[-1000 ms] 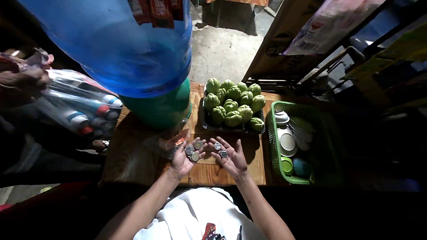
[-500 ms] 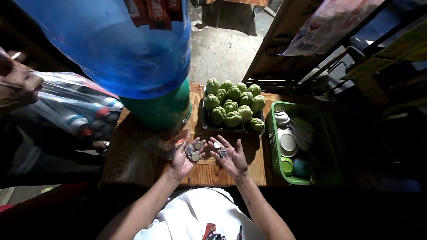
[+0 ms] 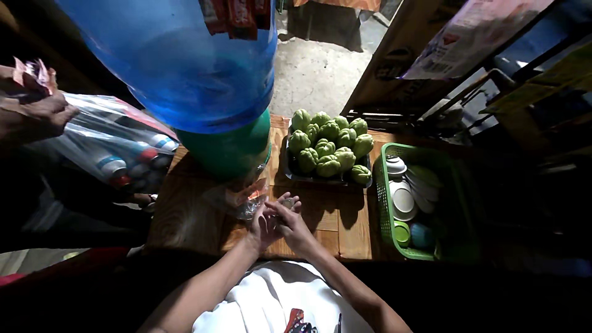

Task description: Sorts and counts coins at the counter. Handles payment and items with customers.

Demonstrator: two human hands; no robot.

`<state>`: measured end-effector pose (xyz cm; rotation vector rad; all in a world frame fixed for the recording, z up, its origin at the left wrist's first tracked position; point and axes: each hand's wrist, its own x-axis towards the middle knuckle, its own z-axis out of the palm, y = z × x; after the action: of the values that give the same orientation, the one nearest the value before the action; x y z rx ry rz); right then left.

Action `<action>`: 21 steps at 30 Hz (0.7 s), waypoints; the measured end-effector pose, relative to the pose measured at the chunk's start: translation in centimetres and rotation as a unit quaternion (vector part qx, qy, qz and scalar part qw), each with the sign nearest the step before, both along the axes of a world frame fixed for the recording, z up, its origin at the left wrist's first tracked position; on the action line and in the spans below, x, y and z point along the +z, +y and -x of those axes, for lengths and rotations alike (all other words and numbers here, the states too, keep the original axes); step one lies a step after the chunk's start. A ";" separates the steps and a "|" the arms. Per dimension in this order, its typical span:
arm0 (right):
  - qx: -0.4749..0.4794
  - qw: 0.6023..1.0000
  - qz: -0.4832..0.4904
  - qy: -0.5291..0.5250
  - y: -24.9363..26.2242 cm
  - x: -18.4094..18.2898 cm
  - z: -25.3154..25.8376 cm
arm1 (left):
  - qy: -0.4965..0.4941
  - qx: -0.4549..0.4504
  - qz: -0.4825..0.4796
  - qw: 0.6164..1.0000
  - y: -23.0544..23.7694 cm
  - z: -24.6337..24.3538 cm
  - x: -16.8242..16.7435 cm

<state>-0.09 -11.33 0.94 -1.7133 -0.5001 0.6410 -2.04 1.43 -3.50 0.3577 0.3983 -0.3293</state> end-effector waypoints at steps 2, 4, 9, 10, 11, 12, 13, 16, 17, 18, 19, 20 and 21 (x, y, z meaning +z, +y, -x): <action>-0.007 0.999 0.001 -0.049 0.4 0.2 0.1 | 0.002 0.029 0.009 1.000 -0.1 -0.1 0.3; -0.068 0.993 -0.034 -0.095 -0.2 0.3 -0.3 | 0.030 0.046 -0.012 0.998 -0.1 -0.2 1.2; -0.109 0.967 0.121 -0.197 -2.3 -0.6 -0.5 | 0.028 0.058 0.026 0.998 0.2 -0.4 1.6; -0.101 0.957 0.157 -0.224 -2.2 -0.9 -0.2 | 0.028 0.054 0.023 0.998 0.2 -0.4 1.4; -0.101 0.946 0.177 -0.253 -2.0 -1.4 0.2 | 0.030 0.050 0.018 0.998 0.1 -0.4 1.3; -0.108 0.938 0.185 -0.272 -1.8 -1.9 0.4 | 0.035 0.050 0.015 0.998 0.1 -0.4 1.2; -0.113 0.937 0.186 -0.275 -1.8 -2.2 0.6 | 0.040 0.052 0.011 0.998 0.0 -0.3 1.3; -0.107 0.956 0.164 -0.219 -1.9 -2.2 0.7 | 0.040 0.056 0.008 0.998 -0.2 -0.2 1.2; -0.100 0.962 0.161 -0.196 -2.1 -2.1 0.7 | 0.041 0.055 0.008 0.998 -0.2 -0.2 1.1; -0.095 0.965 0.161 -0.186 -2.2 -2.1 0.6 | 0.043 0.055 0.008 0.998 -0.2 -0.2 1.1; -0.092 0.965 0.160 -0.184 -2.3 -2.2 0.6 | 0.043 0.054 0.008 0.998 -0.2 -0.2 1.1; -0.091 0.965 0.159 -0.188 -2.3 -2.3 0.7 | 0.044 0.054 0.006 0.998 -0.1 -0.2 1.0; -0.093 0.965 0.156 -0.191 -2.3 -2.4 0.7 | 0.042 0.053 0.007 0.998 -0.1 -0.2 0.9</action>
<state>-0.79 -13.61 -1.50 -2.1706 -0.5150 0.2583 -1.88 1.35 -2.55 0.3084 0.4956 -0.2437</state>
